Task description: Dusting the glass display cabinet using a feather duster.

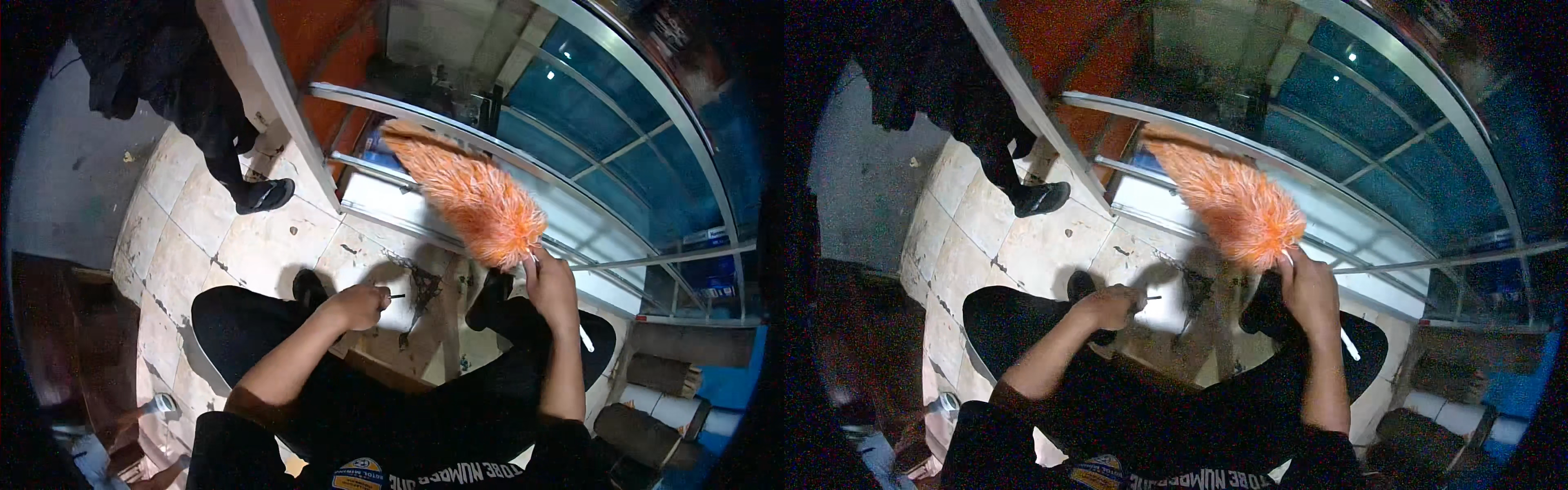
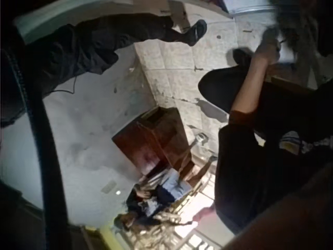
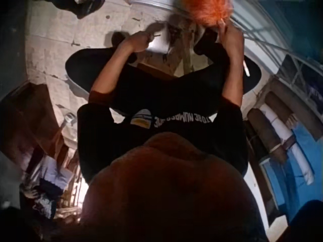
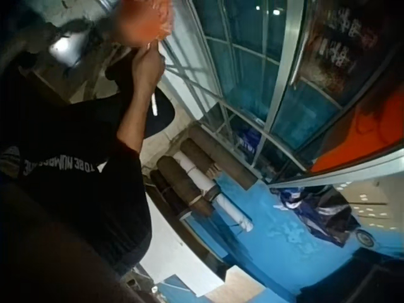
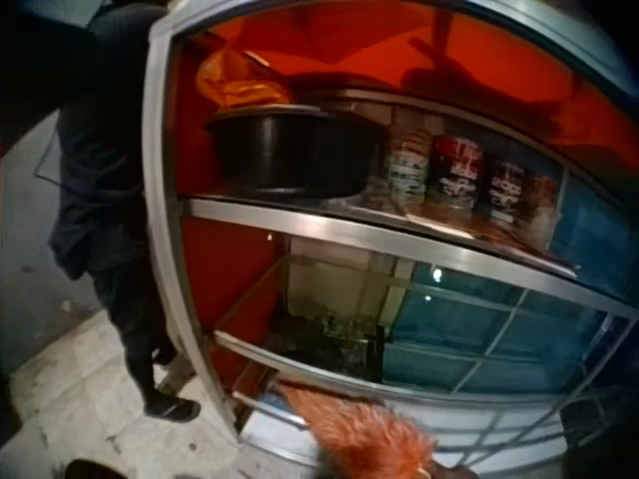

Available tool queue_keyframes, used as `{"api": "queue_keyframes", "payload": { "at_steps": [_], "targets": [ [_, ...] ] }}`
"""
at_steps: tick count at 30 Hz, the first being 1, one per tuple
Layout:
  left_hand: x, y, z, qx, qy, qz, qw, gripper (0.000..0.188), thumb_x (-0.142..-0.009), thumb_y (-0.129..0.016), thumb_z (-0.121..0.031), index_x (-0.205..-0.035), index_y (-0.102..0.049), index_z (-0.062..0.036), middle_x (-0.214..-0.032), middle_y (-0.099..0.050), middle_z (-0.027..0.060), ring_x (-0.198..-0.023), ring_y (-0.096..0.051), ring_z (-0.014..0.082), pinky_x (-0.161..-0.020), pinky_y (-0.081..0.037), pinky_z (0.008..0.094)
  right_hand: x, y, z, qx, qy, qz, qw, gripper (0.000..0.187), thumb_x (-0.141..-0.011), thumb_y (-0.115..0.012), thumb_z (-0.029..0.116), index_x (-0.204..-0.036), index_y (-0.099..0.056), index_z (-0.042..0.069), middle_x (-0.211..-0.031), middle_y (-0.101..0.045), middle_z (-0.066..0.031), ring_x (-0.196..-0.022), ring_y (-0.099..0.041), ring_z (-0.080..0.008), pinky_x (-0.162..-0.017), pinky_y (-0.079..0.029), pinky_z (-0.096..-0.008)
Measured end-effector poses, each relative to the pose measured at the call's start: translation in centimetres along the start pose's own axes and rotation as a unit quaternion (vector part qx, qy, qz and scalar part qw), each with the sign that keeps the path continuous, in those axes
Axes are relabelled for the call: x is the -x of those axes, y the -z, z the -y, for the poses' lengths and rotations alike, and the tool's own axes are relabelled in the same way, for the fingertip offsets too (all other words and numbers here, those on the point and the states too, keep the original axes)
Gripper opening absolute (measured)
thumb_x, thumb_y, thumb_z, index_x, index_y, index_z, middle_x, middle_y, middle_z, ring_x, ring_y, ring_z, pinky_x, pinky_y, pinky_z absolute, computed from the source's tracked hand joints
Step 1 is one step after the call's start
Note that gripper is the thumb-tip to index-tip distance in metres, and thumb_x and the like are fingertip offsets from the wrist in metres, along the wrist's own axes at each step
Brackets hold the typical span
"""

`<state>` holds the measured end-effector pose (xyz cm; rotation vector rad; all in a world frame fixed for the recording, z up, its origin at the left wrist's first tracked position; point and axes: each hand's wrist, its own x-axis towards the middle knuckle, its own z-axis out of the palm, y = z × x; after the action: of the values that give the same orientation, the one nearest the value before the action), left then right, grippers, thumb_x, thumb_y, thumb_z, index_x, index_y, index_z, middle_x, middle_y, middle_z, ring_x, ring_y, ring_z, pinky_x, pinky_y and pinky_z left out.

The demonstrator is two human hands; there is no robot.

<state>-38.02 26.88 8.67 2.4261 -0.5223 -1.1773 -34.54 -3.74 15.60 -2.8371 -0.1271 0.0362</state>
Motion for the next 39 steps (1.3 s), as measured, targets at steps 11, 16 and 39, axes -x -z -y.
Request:
{"api": "queue_keyframes", "payload": {
  "at_steps": [11,16,39],
  "targets": [
    [-3.8,-7.4,2.5,0.014,-0.146,-0.099,0.984,0.023,-0.074,-0.051,-0.005,-0.095,-0.057,0.0018,-0.088,-0.06,0.0202,-0.089,-0.057,0.0341,-0.073,-0.046,0.045,-3.3,-2.8,3.8,0.006,0.01,-0.03,0.999,0.021,-0.088,-0.05,0.022,-0.092,-0.059,0.003,-0.069,-0.058,-0.0223,-0.066,-0.057,-0.0404,-0.056,-0.044,-0.0453],
    [-2.3,-7.8,2.7,0.152,-0.211,-0.171,0.95,0.014,-0.074,-0.053,-0.006,-0.084,-0.056,0.0022,-0.083,-0.058,0.0197,-0.083,-0.057,0.0363,-0.072,-0.045,0.0443,-4.5,-4.6,4.9,0.021,-0.003,-0.044,0.999,0.023,-0.089,-0.049,0.023,-0.091,-0.059,0.003,-0.07,-0.058,-0.0224,-0.067,-0.057,-0.0403,-0.056,-0.044,-0.0457],
    [-0.5,-2.3,4.7,0.369,-0.114,-0.054,0.921,0.021,-0.086,-0.048,-0.015,-0.099,-0.056,-0.0018,-0.087,-0.059,0.0145,-0.079,-0.058,0.0257,-0.069,-0.046,0.0385,-3.1,-4.6,1.9,-0.116,0.116,0.076,0.984,0.02,-0.087,-0.054,0.019,-0.099,-0.06,0.005,-0.066,-0.055,-0.0194,-0.052,-0.051,-0.0257,-0.052,-0.041,-0.0344]
  ]
}}
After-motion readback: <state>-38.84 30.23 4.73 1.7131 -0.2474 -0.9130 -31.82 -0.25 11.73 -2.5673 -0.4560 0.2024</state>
